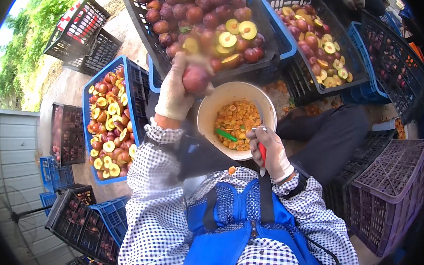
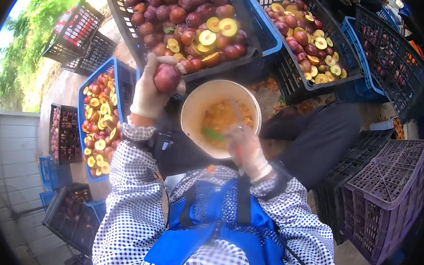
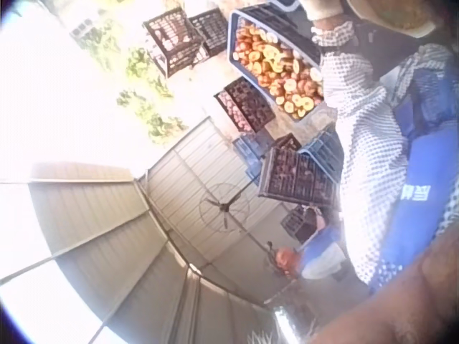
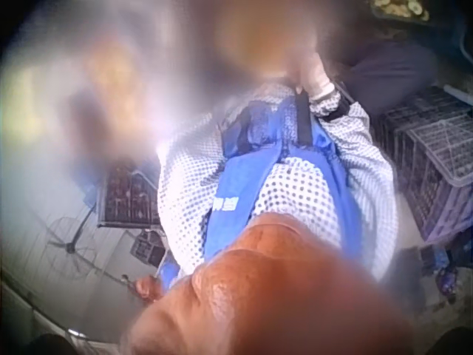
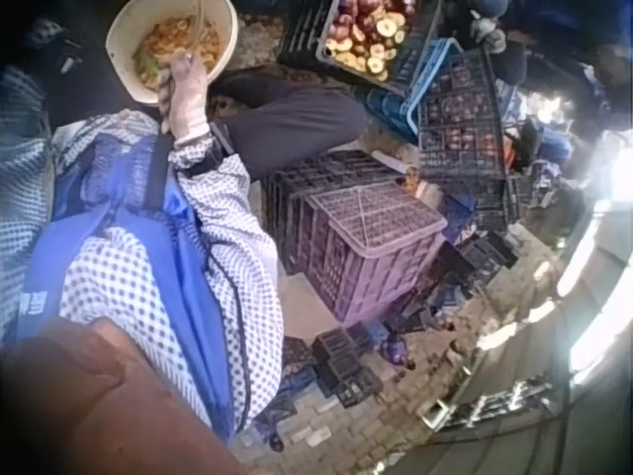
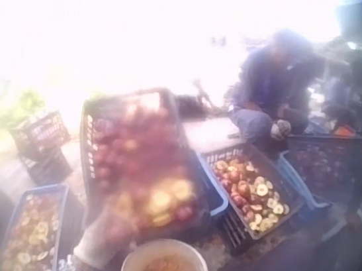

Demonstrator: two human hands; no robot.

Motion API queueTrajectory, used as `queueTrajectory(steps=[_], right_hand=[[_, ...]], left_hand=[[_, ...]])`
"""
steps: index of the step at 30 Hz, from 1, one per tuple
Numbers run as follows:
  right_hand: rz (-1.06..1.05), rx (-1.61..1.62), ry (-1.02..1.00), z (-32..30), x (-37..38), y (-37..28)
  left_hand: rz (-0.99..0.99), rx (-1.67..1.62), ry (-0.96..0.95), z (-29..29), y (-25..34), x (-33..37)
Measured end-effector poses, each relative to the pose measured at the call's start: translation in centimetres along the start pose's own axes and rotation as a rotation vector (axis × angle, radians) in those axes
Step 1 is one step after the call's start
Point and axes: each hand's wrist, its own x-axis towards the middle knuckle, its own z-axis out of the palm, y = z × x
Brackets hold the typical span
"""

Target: The recorder is pitting plums using a knife and placing the halves into a bucket while surrounded by crates of plums.

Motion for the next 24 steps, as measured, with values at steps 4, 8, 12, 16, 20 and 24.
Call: queueTrajectory(steps=[4, 8, 12, 16, 20, 24], right_hand=[[-0.056, 0.115, -0.052, 0.9, -2.0, -2.8], [-0.418, 0.38, -0.255, 0.0, -2.6, -3.6], [-0.197, -0.049, -0.082, -0.2, -3.3, -1.9], [-0.774, -0.565, -0.002, 1.3, -2.2, 0.1], [-0.782, -0.834, 0.1, 3.4, -2.0, 0.2], [-0.738, -0.749, 0.062, 1.2, -0.6, -1.3]], left_hand=[[-0.228, -0.451, -0.149, -0.2, -3.3, -3.7], [-0.229, -0.421, -0.158, 1.1, -4.4, -7.2], [-0.158, -0.286, -0.126, 1.3, -5.3, -10.1], [-0.253, -0.38, 0.078, 3.0, -6.4, -11.8], [-0.253, -0.232, 0.098, 3.5, -8.0, -13.2], [-0.207, -0.111, -0.032, 3.8, -6.6, -13.4]])
